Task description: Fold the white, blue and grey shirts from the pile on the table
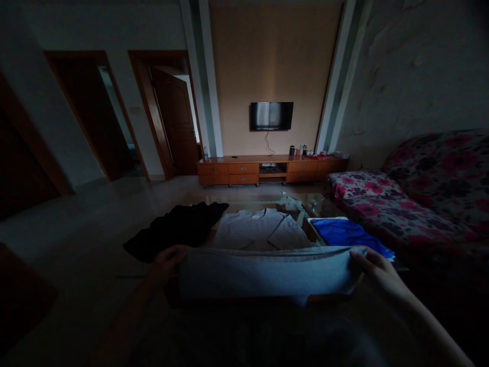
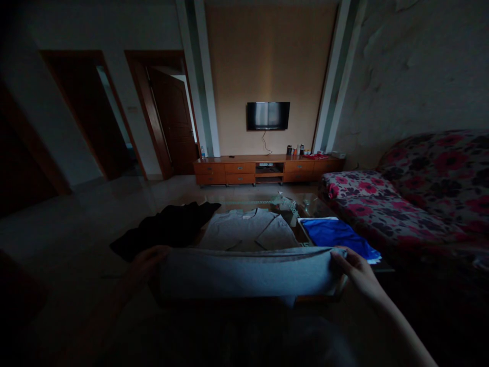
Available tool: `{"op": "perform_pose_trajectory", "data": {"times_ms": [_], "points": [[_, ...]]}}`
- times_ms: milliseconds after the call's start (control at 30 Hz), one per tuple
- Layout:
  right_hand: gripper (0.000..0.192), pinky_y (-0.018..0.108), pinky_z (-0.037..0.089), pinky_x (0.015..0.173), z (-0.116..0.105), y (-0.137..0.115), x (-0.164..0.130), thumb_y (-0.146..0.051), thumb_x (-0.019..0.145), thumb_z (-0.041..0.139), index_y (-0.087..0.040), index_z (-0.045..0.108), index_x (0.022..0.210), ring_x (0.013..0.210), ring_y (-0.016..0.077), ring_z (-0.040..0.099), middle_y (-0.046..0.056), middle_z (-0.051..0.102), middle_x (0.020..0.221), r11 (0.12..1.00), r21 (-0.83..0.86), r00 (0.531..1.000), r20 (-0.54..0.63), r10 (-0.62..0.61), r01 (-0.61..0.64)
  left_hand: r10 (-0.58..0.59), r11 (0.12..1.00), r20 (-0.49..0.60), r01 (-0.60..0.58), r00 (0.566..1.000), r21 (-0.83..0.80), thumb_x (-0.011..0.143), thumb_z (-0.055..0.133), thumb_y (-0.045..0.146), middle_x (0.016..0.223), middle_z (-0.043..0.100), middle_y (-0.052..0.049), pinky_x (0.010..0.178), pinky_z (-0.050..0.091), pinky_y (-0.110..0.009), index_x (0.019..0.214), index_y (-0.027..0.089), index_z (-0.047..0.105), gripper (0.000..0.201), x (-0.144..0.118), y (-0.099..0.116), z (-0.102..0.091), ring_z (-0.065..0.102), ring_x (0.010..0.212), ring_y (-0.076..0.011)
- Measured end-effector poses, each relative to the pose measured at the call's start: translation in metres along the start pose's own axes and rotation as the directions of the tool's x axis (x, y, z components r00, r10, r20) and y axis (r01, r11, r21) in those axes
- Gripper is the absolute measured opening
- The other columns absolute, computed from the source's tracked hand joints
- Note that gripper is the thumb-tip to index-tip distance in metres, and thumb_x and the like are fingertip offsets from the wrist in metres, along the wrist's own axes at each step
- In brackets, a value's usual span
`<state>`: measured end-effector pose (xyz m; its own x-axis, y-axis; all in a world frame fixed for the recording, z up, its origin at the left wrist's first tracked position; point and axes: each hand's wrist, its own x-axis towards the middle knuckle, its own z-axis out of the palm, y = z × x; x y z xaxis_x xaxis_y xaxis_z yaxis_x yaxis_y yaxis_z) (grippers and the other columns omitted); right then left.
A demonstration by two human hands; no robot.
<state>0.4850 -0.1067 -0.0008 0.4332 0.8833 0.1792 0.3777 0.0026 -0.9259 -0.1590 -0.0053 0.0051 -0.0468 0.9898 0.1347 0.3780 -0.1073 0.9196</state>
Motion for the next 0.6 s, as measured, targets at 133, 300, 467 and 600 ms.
{"op": "perform_pose_trajectory", "data": {"times_ms": [133,300,467,600], "points": [[0.048,0.029,0.053,0.068,0.048,0.03,0.055,-0.058,0.074,0.062,-0.015,0.067,0.094,0.078,0.0236,0.066,0.009,0.072,0.084,0.995,-0.096,1.0,-0.028,-0.011,0.008,0.079,0.995,-0.083,-0.073,0.993,0.073,0.071,0.066,0.065,0.101,0.077,-0.009,0.09,0.054,-0.038,0.096,0.017,0.075,0.055,0.048,-0.023,0.036,0.069,0.1,-0.0294],[0.035,0.032,0.051,0.081,0.098,0.051,0.096,-0.038,0.09,0.049,-0.014,0.067,0.108,0.098,0.0276,0.069,0.016,0.073,0.106,0.845,-0.523,0.994,-0.077,0.082,-0.111,0.105,0.972,-0.106,-0.079,0.989,0.223,0.08,0.053,0.052,0.097,0.076,-0.008,0.089,0.053,-0.036,0.097,0.019,0.072,0.042,0.085,-0.06,0.068,0.07,0.096,-0.0266],[0.04,0.037,0.05,0.079,0.124,0.067,0.109,-0.035,0.096,0.041,-0.013,0.062,0.121,0.1,0.0332,0.07,0.021,0.072,0.105,0.766,-0.615,0.982,-0.089,0.165,-0.184,0.078,0.945,-0.104,-0.04,0.992,0.326,0.088,0.049,0.04,0.098,0.075,-0.007,0.09,0.052,-0.035,0.098,0.019,0.068,0.03,0.102,-0.081,0.085,0.069,0.097,-0.0253],[0.043,0.036,0.049,0.078,0.132,0.079,0.109,-0.039,0.1,0.035,-0.016,0.058,0.127,0.099,0.0312,0.07,0.019,0.072,0.104,0.697,-0.685,0.973,-0.083,0.214,-0.211,0.084,0.91,-0.129,-0.024,0.988,0.413,0.094,0.045,0.035,0.1,0.072,-0.007,0.09,0.051,-0.034,0.103,0.02,0.065,0.027,0.112,-0.088,0.098,0.068,0.098,-0.0236]]}}
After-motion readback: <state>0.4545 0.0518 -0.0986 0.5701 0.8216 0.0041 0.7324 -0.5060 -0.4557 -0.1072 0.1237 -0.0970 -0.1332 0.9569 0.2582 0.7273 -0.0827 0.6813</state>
